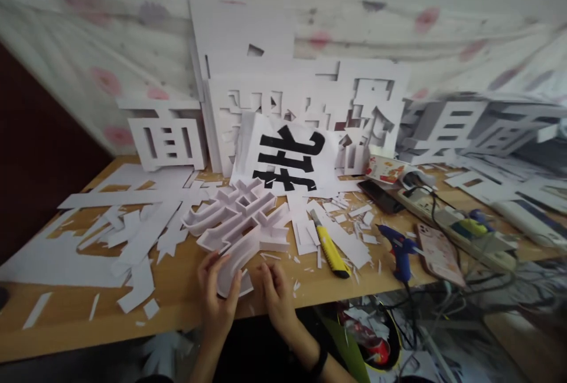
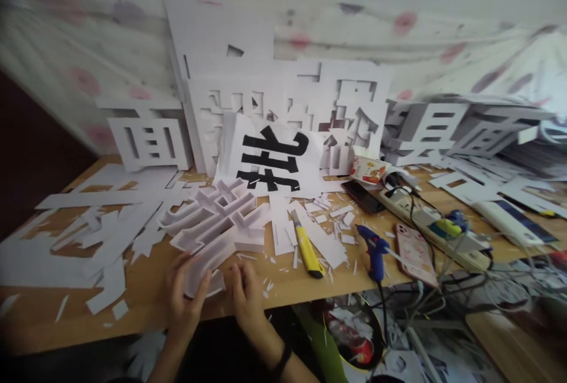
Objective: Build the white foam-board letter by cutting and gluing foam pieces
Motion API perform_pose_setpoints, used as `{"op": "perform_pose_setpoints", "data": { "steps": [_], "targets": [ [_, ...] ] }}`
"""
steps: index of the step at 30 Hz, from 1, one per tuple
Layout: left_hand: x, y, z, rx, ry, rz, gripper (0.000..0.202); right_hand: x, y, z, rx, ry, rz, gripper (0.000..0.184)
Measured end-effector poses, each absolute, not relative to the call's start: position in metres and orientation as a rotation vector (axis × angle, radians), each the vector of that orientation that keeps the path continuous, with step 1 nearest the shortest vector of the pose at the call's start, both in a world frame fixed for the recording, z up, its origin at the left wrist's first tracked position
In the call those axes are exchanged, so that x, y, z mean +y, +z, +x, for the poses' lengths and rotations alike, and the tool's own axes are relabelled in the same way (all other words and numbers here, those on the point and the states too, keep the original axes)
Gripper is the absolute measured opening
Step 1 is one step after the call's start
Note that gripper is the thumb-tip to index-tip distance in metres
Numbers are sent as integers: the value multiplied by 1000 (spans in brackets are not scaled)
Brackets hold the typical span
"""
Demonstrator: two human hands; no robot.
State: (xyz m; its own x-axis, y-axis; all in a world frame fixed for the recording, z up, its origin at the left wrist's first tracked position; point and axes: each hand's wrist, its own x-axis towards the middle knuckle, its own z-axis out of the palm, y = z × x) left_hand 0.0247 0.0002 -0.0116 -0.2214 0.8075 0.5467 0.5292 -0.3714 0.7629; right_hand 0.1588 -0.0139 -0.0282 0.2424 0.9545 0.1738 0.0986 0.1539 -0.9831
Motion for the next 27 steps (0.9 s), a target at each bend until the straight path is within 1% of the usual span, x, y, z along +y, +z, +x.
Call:
{"op": "perform_pose_setpoints", "data": {
  "steps": [3,7,13,19,22,24,27],
  "targets": [
    [2,-14,23,1580,1641,1779,39,-13,-25,158,-1181,839,-1241,35],
    [3,-17,22,1578,1642,1779,39,-14,-23,158,-1234,849,-1213,34],
    [4,-13,20,1505,1606,1836,28,-15,-17,156,-1278,817,-1206,33],
    [2,-11,20,1474,1594,1840,29,-20,-6,184,-1265,707,-1238,34],
    [1,-11,22,1495,1617,1809,28,-21,3,229,-1148,542,-1345,31],
    [0,-11,23,1527,1625,1789,30,-21,6,260,-1093,291,-1480,27],
    [-2,-13,20,1596,1603,1773,37,-17,5,287,-1215,-43,-1703,23]
  ]
}}
